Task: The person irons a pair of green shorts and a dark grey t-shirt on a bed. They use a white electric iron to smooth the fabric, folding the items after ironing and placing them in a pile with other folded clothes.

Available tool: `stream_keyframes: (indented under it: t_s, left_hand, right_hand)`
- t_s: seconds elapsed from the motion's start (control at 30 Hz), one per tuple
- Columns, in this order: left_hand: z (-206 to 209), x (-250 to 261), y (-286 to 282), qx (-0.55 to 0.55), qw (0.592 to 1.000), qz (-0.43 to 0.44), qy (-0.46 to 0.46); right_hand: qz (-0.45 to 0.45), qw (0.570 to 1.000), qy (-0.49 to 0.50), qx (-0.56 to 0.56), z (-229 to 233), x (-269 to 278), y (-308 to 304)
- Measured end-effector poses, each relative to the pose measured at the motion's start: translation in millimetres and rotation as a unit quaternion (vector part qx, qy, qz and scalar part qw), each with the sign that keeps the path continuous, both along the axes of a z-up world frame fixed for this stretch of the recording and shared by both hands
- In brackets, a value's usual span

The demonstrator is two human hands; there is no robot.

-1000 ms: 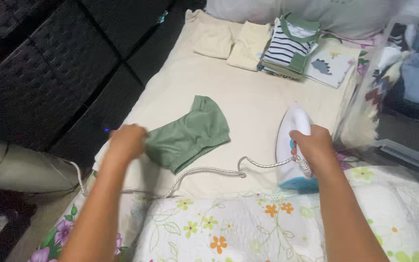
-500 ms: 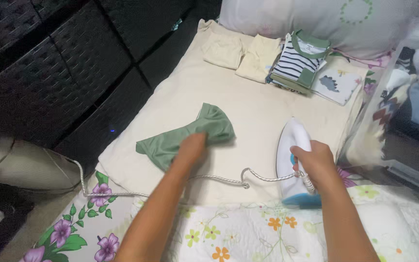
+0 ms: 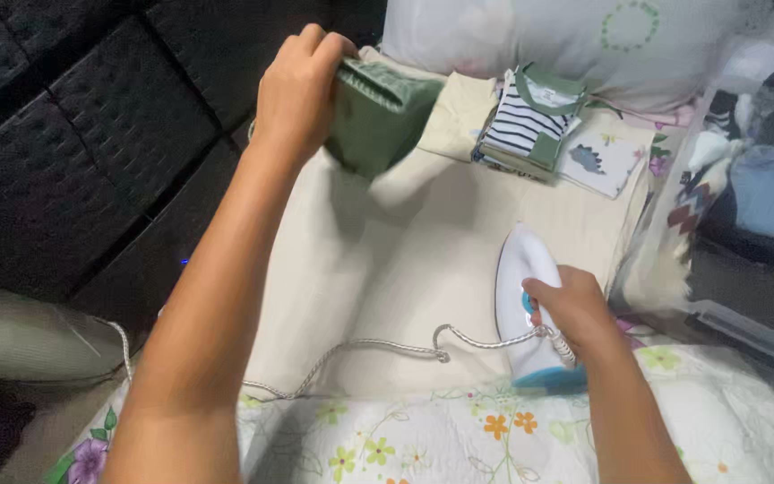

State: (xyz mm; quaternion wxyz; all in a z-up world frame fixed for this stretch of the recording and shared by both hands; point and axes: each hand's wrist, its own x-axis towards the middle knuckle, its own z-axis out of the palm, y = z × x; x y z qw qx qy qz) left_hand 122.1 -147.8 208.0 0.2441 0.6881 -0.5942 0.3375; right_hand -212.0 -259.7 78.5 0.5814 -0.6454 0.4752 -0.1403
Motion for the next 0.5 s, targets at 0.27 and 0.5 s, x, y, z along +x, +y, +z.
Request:
stream_keyframes:
  t_s: [0.27,0.5]
  left_hand:
    - [-116,-70,86,0.228,0.966,-0.048,0.109]
    - [-186,-117,102,0.145,0.905,0.146,0.372]
  right_hand:
    - [-0.025,1.000,-0.006,0.017,-4,-8,-8]
    - [-0.036,0.999,0.019,0.007,1,-10,-4]
